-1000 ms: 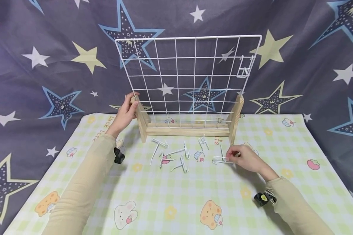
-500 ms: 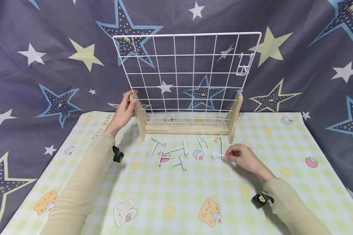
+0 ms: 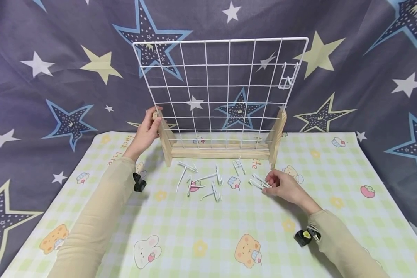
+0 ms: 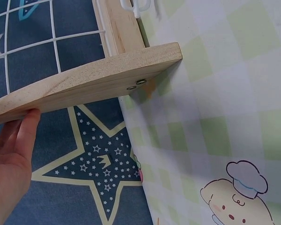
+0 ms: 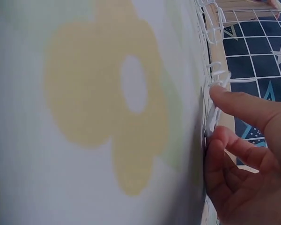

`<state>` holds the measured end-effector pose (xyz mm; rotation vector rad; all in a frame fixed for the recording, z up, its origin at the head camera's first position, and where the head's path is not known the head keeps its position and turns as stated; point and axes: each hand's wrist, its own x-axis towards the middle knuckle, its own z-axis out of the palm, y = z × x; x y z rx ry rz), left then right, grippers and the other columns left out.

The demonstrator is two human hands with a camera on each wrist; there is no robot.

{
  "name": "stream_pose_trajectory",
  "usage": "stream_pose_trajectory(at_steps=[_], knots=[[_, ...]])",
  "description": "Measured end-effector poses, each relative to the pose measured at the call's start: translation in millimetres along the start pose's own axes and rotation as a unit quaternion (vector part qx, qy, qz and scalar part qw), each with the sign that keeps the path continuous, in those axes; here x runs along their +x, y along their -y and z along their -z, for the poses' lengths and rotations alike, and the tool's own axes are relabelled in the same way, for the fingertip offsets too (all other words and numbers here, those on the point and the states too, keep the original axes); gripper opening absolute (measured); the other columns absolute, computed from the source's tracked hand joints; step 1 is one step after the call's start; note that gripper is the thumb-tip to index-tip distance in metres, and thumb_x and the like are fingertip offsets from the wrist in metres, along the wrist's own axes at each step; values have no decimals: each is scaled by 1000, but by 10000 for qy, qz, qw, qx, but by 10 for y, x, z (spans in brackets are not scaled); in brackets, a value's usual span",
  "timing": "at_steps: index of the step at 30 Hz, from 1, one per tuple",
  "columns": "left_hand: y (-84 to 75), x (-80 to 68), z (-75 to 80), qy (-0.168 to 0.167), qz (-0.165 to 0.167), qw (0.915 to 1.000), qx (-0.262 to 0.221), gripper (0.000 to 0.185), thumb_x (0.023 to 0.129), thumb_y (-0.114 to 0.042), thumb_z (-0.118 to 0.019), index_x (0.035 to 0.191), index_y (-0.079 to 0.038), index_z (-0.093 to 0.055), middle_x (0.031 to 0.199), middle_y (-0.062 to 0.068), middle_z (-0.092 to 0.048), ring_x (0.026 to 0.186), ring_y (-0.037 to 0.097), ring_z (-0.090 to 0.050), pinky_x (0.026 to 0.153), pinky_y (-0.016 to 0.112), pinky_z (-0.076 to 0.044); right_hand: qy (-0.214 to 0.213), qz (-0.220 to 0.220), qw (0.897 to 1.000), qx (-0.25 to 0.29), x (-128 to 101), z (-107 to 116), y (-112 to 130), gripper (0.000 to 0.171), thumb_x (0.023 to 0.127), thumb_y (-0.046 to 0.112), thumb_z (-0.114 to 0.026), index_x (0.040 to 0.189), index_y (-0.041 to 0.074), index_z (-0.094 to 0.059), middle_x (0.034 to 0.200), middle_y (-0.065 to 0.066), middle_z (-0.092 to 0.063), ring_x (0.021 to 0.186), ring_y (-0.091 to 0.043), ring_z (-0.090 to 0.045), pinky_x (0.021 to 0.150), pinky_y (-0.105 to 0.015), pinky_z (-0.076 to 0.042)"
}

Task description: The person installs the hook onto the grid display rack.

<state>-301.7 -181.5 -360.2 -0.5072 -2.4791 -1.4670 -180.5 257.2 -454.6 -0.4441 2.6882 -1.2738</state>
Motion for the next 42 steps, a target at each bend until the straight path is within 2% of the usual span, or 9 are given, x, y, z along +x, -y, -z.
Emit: stream_pose_trajectory(at_steps=[3, 5, 13, 19, 23, 27, 32, 38, 42], knots=[[137, 52, -11, -19, -4, 10000, 41, 42, 105, -30, -41, 144, -14, -39, 110, 20, -59, 77, 23, -53, 59, 23, -48, -7, 47, 10000, -63, 16, 6, -6, 28, 77, 8, -81, 92, 1, -58, 78, -6, -54, 66, -14, -47, 57, -23, -41], [161, 63, -12, -38, 5, 10000, 84, 43, 105, -33, -41, 144, -17, -39, 108, 18, -59, 76, 22, -52, 59, 24, -48, -18, 90, 9998, -166, 23, 4, -6, 27, 77, 8, -81, 91, 2, -59, 77, -5, -53, 66, -13, -47, 57, -23, -40], [176, 48, -19, -1, -18, 10000, -2, 43, 104, -34, -41, 144, -17, -39, 113, 17, -58, 78, 22, -53, 60, 25, -49, -78, 155, 9984, -531, 24, -10, 12, 24, 77, 8, -81, 86, 5, -58, 73, -1, -51, 64, -12, -46, 56, -24, -39], [182, 45, -7, -30, 7, 10000, 13, 43, 104, -35, -41, 143, -17, -39, 114, 17, -59, 78, 21, -54, 61, 24, -49, -269, 582, 9954, -710, 45, -42, -10, 23, 76, 8, -80, 83, 6, -58, 67, 3, -47, 60, -11, -41, 52, -25, -34], [-46, -26, 19, 90, 47, 9999, -59, 41, 105, -26, -41, 144, -11, -38, 115, 23, -57, 80, 25, -53, 63, 30, -50, -177, 541, 9964, -626, 30, -22, -12, 17, 80, 6, -77, 86, 5, -62, 69, 3, -50, 62, -11, -43, 53, -25, -36], [-233, -83, 48, 177, 105, 9997, -132, 40, 106, -19, -41, 143, -7, -38, 116, 25, -55, 82, 29, -52, 65, 33, -50, 122, 309, 9987, -391, 17, 47, -14, 10, 85, 4, -71, 92, 1, -64, 73, 1, -54, 65, -11, -47, 57, -24, -42], [-221, -75, 52, 168, 67, 9998, -111, 40, 106, -20, -41, 143, -7, -38, 116, 25, -55, 82, 28, -52, 62, 26, -48, 301, 221, 9993, 93, -11, 111, -18, 14, 87, 0, -67, 100, -5, -65, 79, -4, -61, 66, -12, -53, 55, -23, -47], [-190, -63, 47, 193, 62, 9997, -141, 40, 105, -21, -42, 143, -8, -38, 118, 27, -55, 83, 30, -53, 64, 34, -51, 296, -108, 9961, 819, -42, 145, -39, 21, 91, -5, -61, 109, -15, -59, 85, -14, -67, 69, -16, -63, 58, -25, -54], [-180, -61, 42, 179, 53, 9997, -147, 40, 105, -21, -42, 143, -8, -38, 117, 27, -55, 84, 30, -53, 64, 32, -50, 214, -242, 9937, 1070, -43, 141, -34, 20, 91, -6, -60, 107, -17, -58, 83, -15, -66, 70, -16, -65, 60, -26, -56]])
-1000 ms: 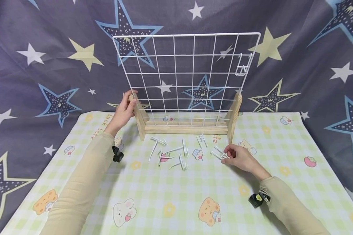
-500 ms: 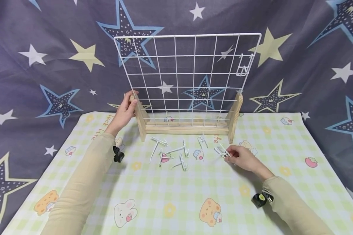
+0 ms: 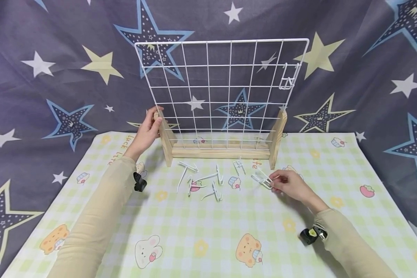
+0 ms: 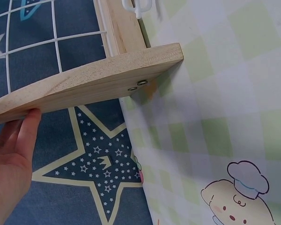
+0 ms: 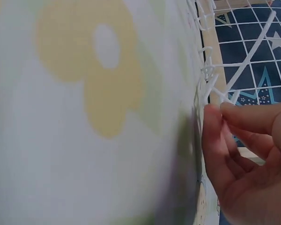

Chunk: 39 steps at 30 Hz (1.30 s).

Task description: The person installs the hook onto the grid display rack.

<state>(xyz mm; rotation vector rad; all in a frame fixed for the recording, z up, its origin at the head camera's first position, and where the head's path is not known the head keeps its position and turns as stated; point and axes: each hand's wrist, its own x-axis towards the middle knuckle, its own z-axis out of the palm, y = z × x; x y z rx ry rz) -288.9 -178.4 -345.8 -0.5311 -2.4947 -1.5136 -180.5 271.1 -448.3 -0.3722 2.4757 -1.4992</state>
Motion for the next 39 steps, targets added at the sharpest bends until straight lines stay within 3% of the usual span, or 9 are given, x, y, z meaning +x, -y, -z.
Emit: stream_pose_trajectory(at_steps=[8, 15, 20, 26, 34, 39], knots=[[-24, -5, -7, -5, 22, 10000, 26, 40, 106, -21, -41, 143, -7, -38, 116, 25, -55, 81, 26, -51, 61, 23, -46, -212, -135, 9997, 82, 13, -49, 51, 21, 88, -2, -64, 105, -14, -60, 78, -13, -65, 64, -15, -60, 54, -26, -52], [-46, -10, -15, -48, -15, 9999, 95, 40, 105, -20, -42, 142, -6, -38, 117, 26, -56, 85, 28, -54, 63, 26, -50, -465, -339, 9976, 382, 50, -79, 62, 22, 90, -1, -62, 107, -14, -58, 81, -12, -65, 69, -14, -62, 58, -25, -52], [-44, -11, -12, -37, -59, 9999, 79, 39, 105, -19, -42, 142, -5, -38, 116, 27, -56, 86, 31, -55, 66, 33, -53, -610, -238, 9969, 435, 62, -81, 94, 19, 89, -3, -59, 105, -13, -58, 84, -14, -65, 72, -14, -61, 63, -25, -54], [-32, -12, -19, -39, -33, 10000, 58, 40, 105, -19, -42, 142, -5, -38, 116, 27, -56, 86, 29, -54, 64, 31, -51, -600, 15, 9952, 772, 83, -100, 114, 18, 91, -5, -56, 105, -16, -54, 87, -15, -64, 75, -14, -64, 70, -27, -57], [-33, -7, -31, -86, -92, 9999, 102, 39, 105, -18, -42, 141, -5, -39, 116, 28, -56, 87, 30, -55, 63, 26, -50, -723, -177, 9929, 932, 109, -113, 121, 20, 93, -1, -56, 106, -16, -53, 87, -4, -66, 77, -11, -64, 72, -26, -56], [-31, -9, -23, -64, -61, 9999, 88, 39, 105, -19, -42, 142, -5, -38, 117, 28, -56, 88, 33, -56, 65, 29, -51, -967, -158, 9861, 1339, 118, -129, 150, 20, 96, 4, -56, 106, -13, -53, 87, 3, -65, 81, -11, -64, 76, -27, -56]])
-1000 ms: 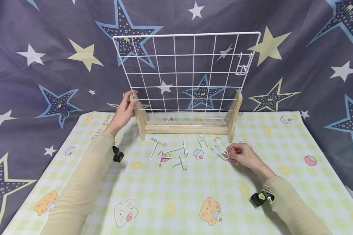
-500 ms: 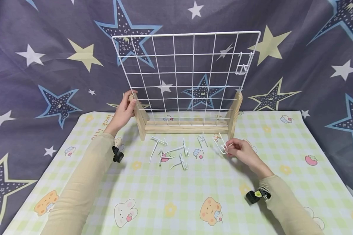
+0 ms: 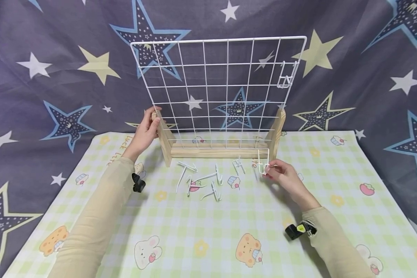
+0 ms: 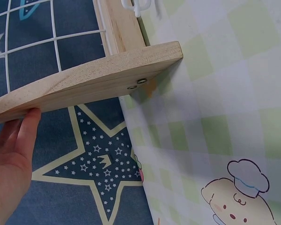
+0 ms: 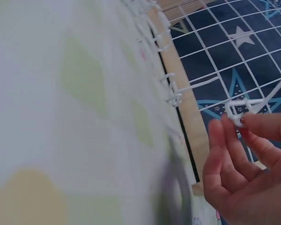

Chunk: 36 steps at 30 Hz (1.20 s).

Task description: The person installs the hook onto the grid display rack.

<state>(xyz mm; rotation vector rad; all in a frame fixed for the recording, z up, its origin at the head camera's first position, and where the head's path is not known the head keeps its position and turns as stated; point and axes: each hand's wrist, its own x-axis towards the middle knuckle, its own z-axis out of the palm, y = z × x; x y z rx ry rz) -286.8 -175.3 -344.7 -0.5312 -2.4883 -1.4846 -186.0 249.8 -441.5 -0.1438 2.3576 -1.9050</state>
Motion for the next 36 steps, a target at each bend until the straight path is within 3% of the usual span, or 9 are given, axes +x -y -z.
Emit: stream_pose_trajectory(at_steps=[6, 12, 27, 36], knots=[[19, 11, 0, 81, 80, 9999, -100, 41, 105, -20, -42, 143, -5, -37, 119, 28, -55, 91, 33, -56, 69, 38, -53, -420, -35, 9989, 224, 30, -36, 31, 14, 96, 9, -60, 102, -3, -60, 83, 4, -61, 78, -12, -59, 72, -24, -53], [23, 14, 2, 105, 96, 9998, -139, 41, 105, -20, -42, 143, -6, -37, 119, 28, -55, 94, 37, -56, 69, 36, -53, -448, 17, 9973, 587, 39, -39, 87, 4, 96, 5, -59, 94, 5, -62, 82, 5, -62, 77, -10, -59, 72, -22, -53], [14, 8, 2, 40, 57, 9999, -97, 40, 105, -17, -41, 143, -4, -37, 114, 29, -54, 87, 32, -54, 66, 34, -52, -602, 390, 9957, 592, 131, -57, 307, 8, 97, 5, -55, 93, -2, -58, 81, -2, -62, 73, -9, -58, 71, -21, -55], [8, 13, 4, 54, 83, 9999, -137, 41, 105, -19, -42, 143, -5, -37, 114, 29, -54, 85, 31, -53, 64, 31, -50, -679, 850, 9936, 301, 163, -63, 390, 21, 98, 2, -53, 96, -19, -51, 73, -2, -61, 67, -12, -59, 63, -23, -55]])
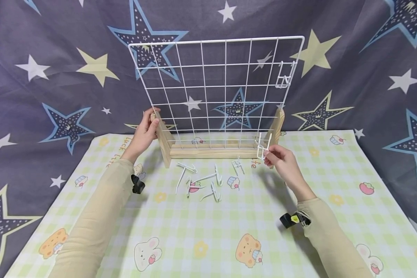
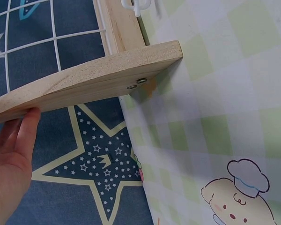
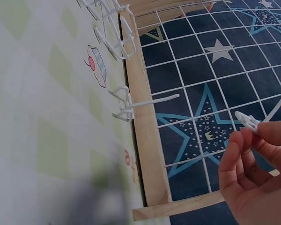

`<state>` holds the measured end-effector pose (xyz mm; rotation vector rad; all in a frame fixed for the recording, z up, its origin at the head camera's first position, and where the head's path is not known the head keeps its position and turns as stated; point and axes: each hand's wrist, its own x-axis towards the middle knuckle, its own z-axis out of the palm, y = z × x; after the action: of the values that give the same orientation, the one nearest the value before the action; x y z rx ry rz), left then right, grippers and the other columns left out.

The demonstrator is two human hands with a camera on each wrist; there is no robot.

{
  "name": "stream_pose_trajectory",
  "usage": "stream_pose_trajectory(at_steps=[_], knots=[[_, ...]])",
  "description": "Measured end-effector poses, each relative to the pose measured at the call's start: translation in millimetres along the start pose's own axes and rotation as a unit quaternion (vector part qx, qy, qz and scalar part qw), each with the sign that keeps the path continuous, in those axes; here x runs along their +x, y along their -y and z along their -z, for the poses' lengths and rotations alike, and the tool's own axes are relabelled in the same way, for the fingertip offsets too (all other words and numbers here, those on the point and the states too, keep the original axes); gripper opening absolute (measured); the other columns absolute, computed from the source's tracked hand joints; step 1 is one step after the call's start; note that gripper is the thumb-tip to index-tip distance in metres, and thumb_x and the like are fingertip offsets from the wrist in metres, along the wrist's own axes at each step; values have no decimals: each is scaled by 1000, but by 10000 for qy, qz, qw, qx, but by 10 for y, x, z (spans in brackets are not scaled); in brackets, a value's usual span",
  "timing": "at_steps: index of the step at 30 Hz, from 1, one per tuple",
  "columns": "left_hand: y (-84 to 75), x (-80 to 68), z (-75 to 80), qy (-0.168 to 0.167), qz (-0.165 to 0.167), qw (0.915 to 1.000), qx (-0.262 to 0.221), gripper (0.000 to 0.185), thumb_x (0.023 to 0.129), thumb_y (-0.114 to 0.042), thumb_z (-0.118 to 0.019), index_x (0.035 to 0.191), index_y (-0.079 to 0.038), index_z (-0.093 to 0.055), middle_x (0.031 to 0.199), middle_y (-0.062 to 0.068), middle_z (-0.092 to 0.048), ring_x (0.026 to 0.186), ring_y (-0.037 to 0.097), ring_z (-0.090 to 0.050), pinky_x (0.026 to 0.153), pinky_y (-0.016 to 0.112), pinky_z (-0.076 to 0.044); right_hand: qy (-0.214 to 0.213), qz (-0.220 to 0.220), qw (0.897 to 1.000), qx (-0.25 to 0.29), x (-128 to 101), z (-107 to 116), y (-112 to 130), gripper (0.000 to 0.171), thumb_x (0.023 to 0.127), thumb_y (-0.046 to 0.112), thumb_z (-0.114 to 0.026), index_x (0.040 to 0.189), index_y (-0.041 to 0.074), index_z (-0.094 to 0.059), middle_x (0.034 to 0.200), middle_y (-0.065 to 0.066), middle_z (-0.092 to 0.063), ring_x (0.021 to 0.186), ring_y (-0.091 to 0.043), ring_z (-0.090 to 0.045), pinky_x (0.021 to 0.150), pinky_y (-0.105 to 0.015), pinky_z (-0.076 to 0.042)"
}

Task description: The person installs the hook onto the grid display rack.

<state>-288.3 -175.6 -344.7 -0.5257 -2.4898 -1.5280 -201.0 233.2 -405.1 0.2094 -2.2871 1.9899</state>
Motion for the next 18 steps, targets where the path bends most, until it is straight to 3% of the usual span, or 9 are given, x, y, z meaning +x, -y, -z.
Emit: stream_pose_trajectory(at_steps=[10, 18], knots=[[1, -3, 4, -1, -24, 10000, 56, 40, 105, -18, -41, 143, -4, -37, 115, 29, -54, 87, 32, -53, 64, 29, -51, 2, 168, 9989, -447, 45, -7, 120, 21, 99, 6, -51, 96, -15, -52, 74, 0, -61, 69, -11, -59, 67, -22, -55], [-6, 0, 0, 9, -8, 10000, 27, 40, 105, -18, -41, 143, -4, -37, 115, 30, -54, 88, 34, -54, 65, 31, -51, -101, 326, 9986, -392, 129, 7, 211, 17, 98, 3, -51, 94, -14, -54, 74, 3, -61, 69, -8, -58, 65, -19, -53]])
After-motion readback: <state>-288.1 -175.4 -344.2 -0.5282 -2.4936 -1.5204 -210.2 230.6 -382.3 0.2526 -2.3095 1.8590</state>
